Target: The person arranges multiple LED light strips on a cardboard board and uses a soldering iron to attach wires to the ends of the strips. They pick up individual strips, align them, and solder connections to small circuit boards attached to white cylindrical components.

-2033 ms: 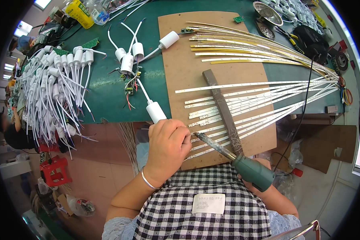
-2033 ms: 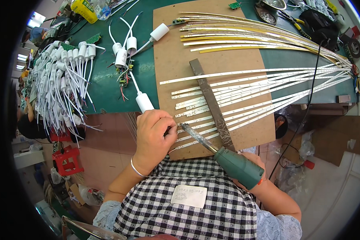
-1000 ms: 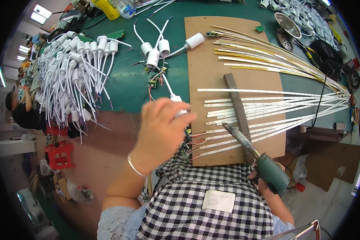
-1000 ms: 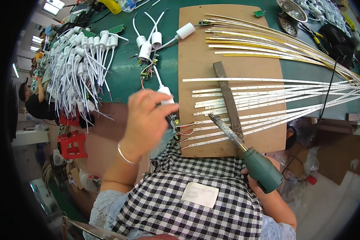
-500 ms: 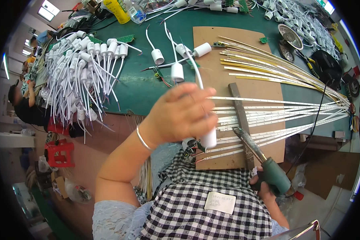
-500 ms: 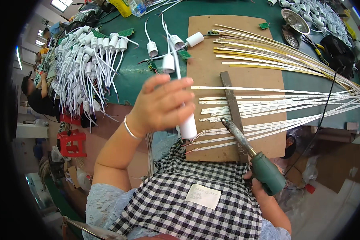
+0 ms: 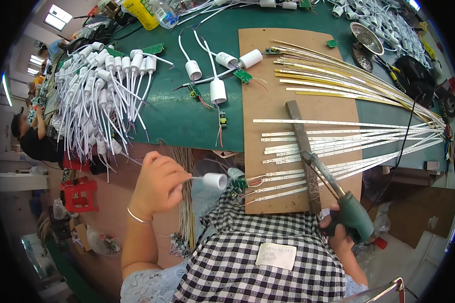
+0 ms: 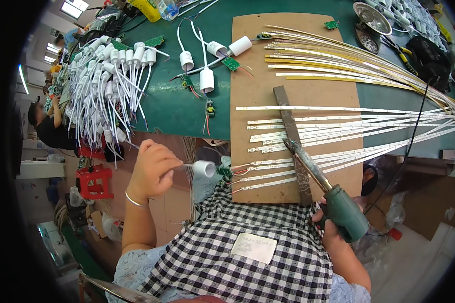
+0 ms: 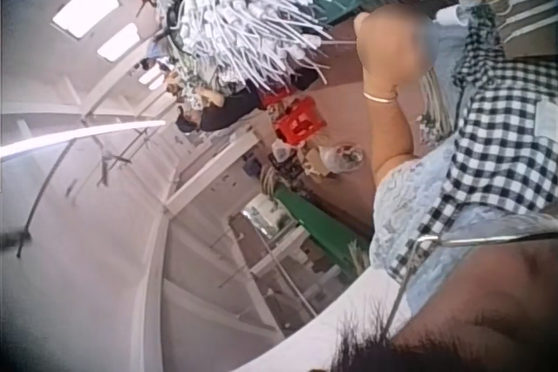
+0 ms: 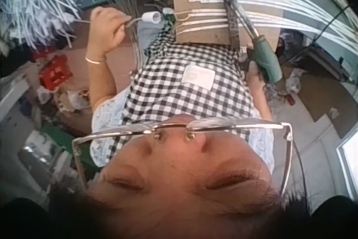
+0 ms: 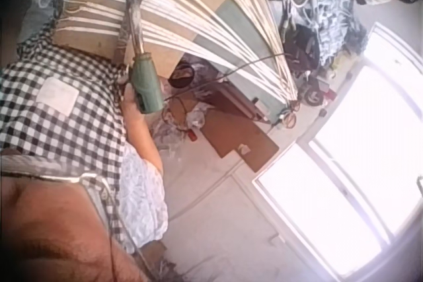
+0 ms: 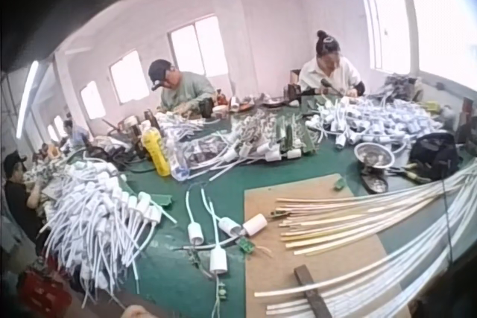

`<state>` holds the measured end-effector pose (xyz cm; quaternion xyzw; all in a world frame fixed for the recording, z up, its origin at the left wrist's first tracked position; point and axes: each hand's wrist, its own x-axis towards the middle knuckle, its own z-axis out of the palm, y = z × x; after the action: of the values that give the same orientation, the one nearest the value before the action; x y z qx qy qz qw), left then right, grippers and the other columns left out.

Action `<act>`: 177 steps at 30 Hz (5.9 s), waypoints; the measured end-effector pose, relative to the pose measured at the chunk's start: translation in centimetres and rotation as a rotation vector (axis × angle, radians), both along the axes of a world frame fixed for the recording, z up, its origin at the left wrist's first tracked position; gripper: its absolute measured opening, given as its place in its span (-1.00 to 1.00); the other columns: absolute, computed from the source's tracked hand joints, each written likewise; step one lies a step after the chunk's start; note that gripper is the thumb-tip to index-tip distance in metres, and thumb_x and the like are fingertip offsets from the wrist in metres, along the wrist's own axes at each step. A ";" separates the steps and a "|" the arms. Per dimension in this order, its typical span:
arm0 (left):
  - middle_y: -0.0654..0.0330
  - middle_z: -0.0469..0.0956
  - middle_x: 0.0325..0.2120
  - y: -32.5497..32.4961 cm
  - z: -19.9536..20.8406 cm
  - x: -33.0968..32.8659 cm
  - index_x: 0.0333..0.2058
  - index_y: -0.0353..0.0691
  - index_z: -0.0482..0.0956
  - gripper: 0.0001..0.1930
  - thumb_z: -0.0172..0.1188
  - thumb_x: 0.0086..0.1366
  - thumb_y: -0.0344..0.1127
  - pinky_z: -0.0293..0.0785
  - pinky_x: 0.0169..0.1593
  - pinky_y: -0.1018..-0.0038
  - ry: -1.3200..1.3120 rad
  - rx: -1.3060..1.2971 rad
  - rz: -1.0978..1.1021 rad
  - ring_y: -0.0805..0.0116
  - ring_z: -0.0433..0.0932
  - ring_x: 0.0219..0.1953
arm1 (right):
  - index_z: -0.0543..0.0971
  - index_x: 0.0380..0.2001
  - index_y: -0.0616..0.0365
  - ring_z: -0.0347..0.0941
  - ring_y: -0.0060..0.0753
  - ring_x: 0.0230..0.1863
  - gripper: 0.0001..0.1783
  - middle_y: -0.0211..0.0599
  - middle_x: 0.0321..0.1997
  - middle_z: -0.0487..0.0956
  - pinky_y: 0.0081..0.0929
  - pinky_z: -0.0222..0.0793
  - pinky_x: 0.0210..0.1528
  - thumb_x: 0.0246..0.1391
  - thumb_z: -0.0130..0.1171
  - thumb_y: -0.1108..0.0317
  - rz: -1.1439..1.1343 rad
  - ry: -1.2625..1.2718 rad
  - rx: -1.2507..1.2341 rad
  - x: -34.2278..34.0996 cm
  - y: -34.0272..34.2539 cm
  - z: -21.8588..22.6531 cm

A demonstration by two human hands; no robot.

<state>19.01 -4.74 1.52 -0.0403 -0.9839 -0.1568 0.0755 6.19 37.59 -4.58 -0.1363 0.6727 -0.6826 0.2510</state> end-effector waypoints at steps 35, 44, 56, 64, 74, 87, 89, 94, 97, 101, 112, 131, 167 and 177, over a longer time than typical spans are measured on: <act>0.33 0.56 -0.36 -1.3 -2.4 -22.0 -0.40 -0.02 0.60 -0.94 0.27 0.14 -0.36 0.28 -0.03 0.27 0.197 -0.364 -0.288 0.28 0.49 -0.14 | 0.40 0.10 0.36 0.46 -0.47 -0.43 -0.27 -0.20 -0.43 0.56 -0.59 0.36 -0.36 0.11 0.21 -0.07 -0.023 0.095 0.138 -0.1 0.3 0.7; 0.31 0.54 -0.44 4.9 0.1 -13.2 -0.38 -0.09 0.62 -0.83 0.37 -0.01 -0.37 0.25 -0.08 0.25 0.160 0.055 -0.247 0.26 0.47 -0.28 | 0.62 -0.32 0.16 0.55 -0.48 -0.53 -0.50 -0.42 -0.57 0.62 -0.51 0.45 -0.41 0.20 0.07 -0.11 0.012 0.204 0.344 -1.2 -1.7 2.2; 0.27 0.52 -0.14 9.6 -2.2 -9.5 -0.47 -0.09 0.59 -0.85 0.39 -0.04 -0.42 0.12 0.11 0.18 0.155 0.114 0.146 0.10 0.35 0.04 | 0.57 -0.27 0.24 0.55 -0.47 -0.51 -0.72 -0.31 -0.50 0.60 -0.51 0.47 -0.37 0.12 0.22 0.22 0.130 0.164 0.233 -1.8 -2.6 3.6; 0.28 0.47 -0.01 9.8 -3.4 -9.1 -0.49 -0.07 0.56 -0.87 0.34 -0.05 -0.40 0.02 0.21 0.14 0.127 0.138 0.226 0.02 0.27 0.15 | 0.57 -0.29 0.24 0.55 -0.44 -0.55 -0.61 -0.32 -0.56 0.59 -0.51 0.47 -0.41 0.17 0.12 0.06 0.242 0.424 0.354 -1.8 -3.4 3.4; 0.31 0.48 -0.03 9.6 -3.7 -9.3 -0.54 -0.04 0.54 -0.85 0.34 -0.12 -0.41 0.04 0.19 0.15 0.155 0.141 0.227 0.07 0.29 0.14 | 0.56 -0.28 0.31 0.55 -0.48 -0.55 -0.58 -0.35 -0.56 0.57 -0.54 0.46 -0.45 0.17 0.13 0.07 0.264 0.485 0.398 -1.4 -4.1 3.2; 0.35 0.48 -0.05 9.6 -3.8 -9.4 -0.56 -0.07 0.51 -0.83 0.34 -0.12 -0.43 0.06 0.05 0.10 0.186 0.171 0.216 0.13 0.30 0.11 | 0.56 -0.41 0.25 0.53 -0.47 -0.59 -0.71 -0.35 -0.63 0.57 -0.53 0.44 -0.49 0.14 0.11 0.20 0.225 0.506 0.423 -1.5 -4.4 3.5; 0.35 0.48 -0.05 9.7 -3.7 -9.5 -0.56 -0.07 0.51 -0.83 0.34 -0.12 -0.43 0.06 0.05 0.11 0.185 0.171 0.216 0.13 0.30 0.11 | 0.56 -0.45 0.23 0.52 -0.45 -0.60 -0.70 -0.36 -0.66 0.57 -0.52 0.44 -0.49 0.15 0.12 0.18 0.155 0.456 0.415 -1.4 -4.6 4.0; 0.31 0.48 -0.04 9.7 -3.6 -9.2 -0.55 -0.07 0.54 -0.86 0.33 -0.12 -0.40 0.06 0.17 0.13 0.156 0.135 0.231 0.08 0.30 0.13 | 0.59 -0.24 0.22 0.57 -0.38 -0.48 -0.82 -0.28 -0.41 0.59 -0.44 0.47 -0.38 0.07 0.17 0.43 0.249 0.520 0.335 -1.8 -3.7 4.1; 0.32 0.48 -0.04 9.8 -3.5 -9.3 -0.56 -0.06 0.54 -0.87 0.33 -0.11 -0.40 0.06 0.16 0.12 0.157 0.120 0.232 0.08 0.30 0.13 | 0.58 -0.46 0.18 0.52 -0.41 -0.59 -0.65 -0.37 -0.65 0.59 -0.48 0.43 -0.42 0.18 0.07 0.11 0.112 0.484 0.335 -1.4 -4.8 4.1; 0.32 0.48 -0.04 9.8 -3.5 -9.3 -0.56 -0.05 0.54 -0.87 0.33 -0.11 -0.40 0.06 0.15 0.12 0.159 0.100 0.236 0.09 0.31 0.13 | 0.58 -0.40 0.21 0.52 -0.39 -0.59 -0.69 -0.37 -0.63 0.60 -0.46 0.43 -0.42 0.17 0.06 0.17 0.166 0.555 0.351 -1.8 -5.1 4.4; 0.30 0.49 0.00 9.9 -3.6 -8.9 -0.48 -0.05 0.56 -0.88 0.31 -0.03 -0.39 0.05 0.15 0.11 0.151 0.138 0.237 0.08 0.30 0.15 | 0.58 -0.43 0.21 0.52 -0.35 -0.58 -0.78 -0.38 -0.65 0.59 -0.43 0.44 -0.42 0.08 0.08 0.28 0.188 0.522 0.370 -2.1 -5.6 4.9; 0.32 0.47 -0.03 9.0 -3.1 -9.9 -0.54 -0.08 0.50 -0.83 0.28 -0.16 -0.46 0.08 0.17 0.14 0.095 0.186 0.132 0.08 0.28 0.08 | 0.55 -0.26 0.28 0.52 -0.40 -0.57 -0.82 -0.39 -0.62 0.57 -0.44 0.43 -0.40 0.09 0.06 0.43 0.292 0.648 0.335 -2.4 -6.1 4.9; 0.35 0.46 -0.01 8.1 -1.5 -10.7 -0.59 -0.08 0.58 -0.91 0.32 -0.13 -0.40 0.00 0.19 0.10 -0.037 0.118 0.039 0.14 0.25 0.05 | 0.55 -0.51 0.12 0.54 -0.41 -0.58 -0.61 -0.44 -0.65 0.61 -0.45 0.44 -0.37 0.20 0.04 0.04 0.201 0.456 0.406 -2.0 -5.3 4.7; 0.37 0.46 0.00 8.1 -1.5 -10.7 -0.60 -0.06 0.57 -0.90 0.33 -0.12 -0.40 0.01 0.15 0.11 -0.032 0.093 0.038 0.16 0.26 0.04 | 0.55 -0.35 0.22 0.54 -0.41 -0.58 -0.59 -0.34 -0.64 0.58 -0.46 0.45 -0.42 0.20 0.07 0.03 0.188 0.336 0.300 -1.9 -4.7 4.5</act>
<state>8.30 3.36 0.05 -0.0153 -0.9772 -0.2017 0.0646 4.28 32.88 -0.06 -0.2711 0.7832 -0.5165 0.2154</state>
